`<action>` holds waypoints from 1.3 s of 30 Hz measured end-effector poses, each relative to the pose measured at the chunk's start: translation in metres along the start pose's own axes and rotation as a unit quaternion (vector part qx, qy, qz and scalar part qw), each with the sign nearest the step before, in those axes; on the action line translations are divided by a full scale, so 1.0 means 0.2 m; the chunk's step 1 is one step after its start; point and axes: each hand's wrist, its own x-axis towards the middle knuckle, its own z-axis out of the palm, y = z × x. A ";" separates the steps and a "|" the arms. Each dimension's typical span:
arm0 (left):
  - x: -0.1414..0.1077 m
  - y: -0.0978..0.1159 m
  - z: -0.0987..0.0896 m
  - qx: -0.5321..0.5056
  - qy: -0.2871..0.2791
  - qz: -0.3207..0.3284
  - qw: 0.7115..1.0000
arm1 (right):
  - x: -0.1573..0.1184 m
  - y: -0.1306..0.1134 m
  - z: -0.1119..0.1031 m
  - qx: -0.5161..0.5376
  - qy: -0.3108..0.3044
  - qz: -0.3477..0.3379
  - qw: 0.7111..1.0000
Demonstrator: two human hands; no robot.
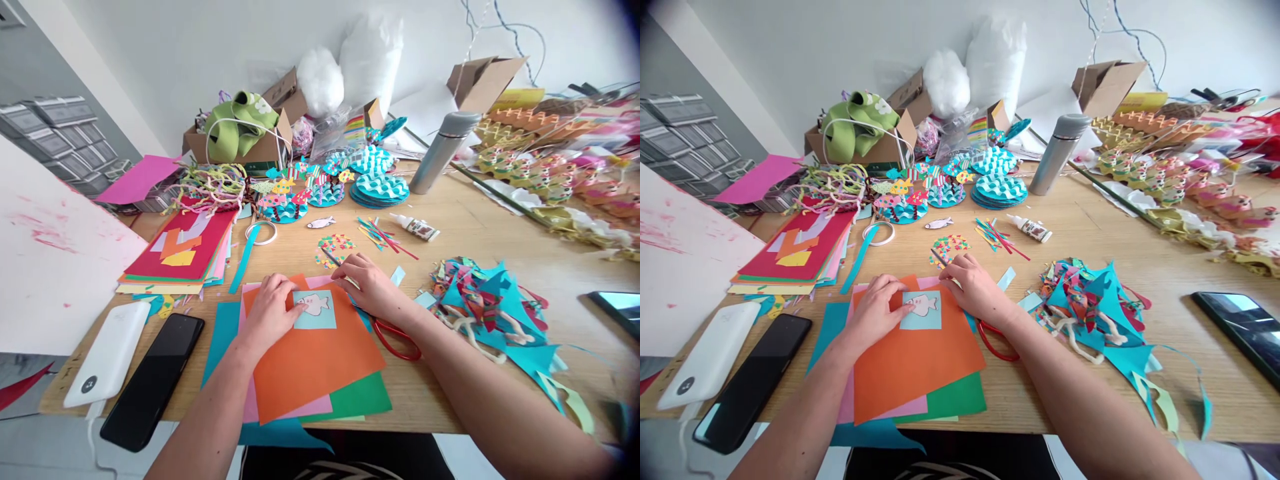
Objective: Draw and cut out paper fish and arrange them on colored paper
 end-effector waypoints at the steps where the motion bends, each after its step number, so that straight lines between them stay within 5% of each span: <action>1: 0.00 0.00 0.00 -0.001 0.000 0.002 1.000 | 0.00 0.00 0.00 -0.001 -0.006 -0.002 1.000; 15: 0.00 0.00 0.00 -0.017 0.000 0.028 0.999 | -0.01 -0.04 0.02 0.000 -0.081 -0.024 0.996; 27: 0.00 0.01 0.00 -0.031 -0.001 0.037 0.999 | -0.02 -0.07 0.08 -0.053 -0.107 0.022 0.993; 34: 0.00 0.01 0.00 -0.043 0.016 0.032 0.998 | 0.00 -0.10 0.10 0.047 -0.088 0.056 0.993; 39: 0.00 0.01 0.01 -0.137 0.033 -0.036 0.989 | 0.01 -0.11 0.08 0.185 -0.076 0.128 0.971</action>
